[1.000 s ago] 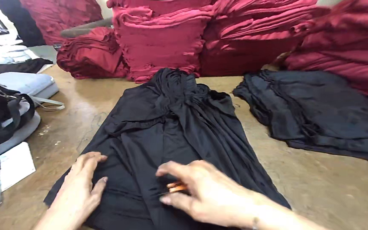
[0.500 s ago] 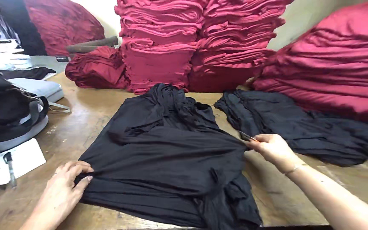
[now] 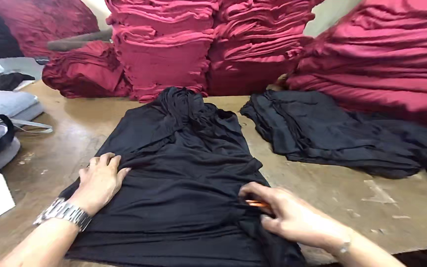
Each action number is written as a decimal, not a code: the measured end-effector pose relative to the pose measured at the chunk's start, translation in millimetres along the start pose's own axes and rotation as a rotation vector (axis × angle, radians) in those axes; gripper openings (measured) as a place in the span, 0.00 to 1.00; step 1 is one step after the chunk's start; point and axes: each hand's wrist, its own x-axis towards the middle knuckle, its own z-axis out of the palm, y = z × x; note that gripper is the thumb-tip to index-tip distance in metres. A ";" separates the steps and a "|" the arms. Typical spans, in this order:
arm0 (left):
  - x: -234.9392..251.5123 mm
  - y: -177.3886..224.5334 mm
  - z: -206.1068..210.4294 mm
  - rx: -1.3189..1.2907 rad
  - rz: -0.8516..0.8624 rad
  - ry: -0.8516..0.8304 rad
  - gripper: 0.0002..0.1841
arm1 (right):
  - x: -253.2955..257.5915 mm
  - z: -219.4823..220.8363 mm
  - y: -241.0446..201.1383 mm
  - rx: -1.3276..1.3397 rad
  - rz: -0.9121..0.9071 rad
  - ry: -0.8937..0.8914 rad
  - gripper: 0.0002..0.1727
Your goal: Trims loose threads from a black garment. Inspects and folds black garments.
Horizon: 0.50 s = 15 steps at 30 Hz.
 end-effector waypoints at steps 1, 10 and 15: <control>-4.7 -8.7 8.3 0.008 0.026 0.044 0.26 | -10.0 -9.3 15.7 0.026 0.051 0.013 0.30; -67.5 -28.3 -27.1 -0.160 -0.233 0.132 0.30 | -77.4 -29.1 13.1 0.115 -0.022 0.531 0.19; -78.9 -32.4 -40.9 -0.095 -0.343 0.042 0.22 | -77.8 22.5 -55.8 -0.278 -0.240 0.179 0.27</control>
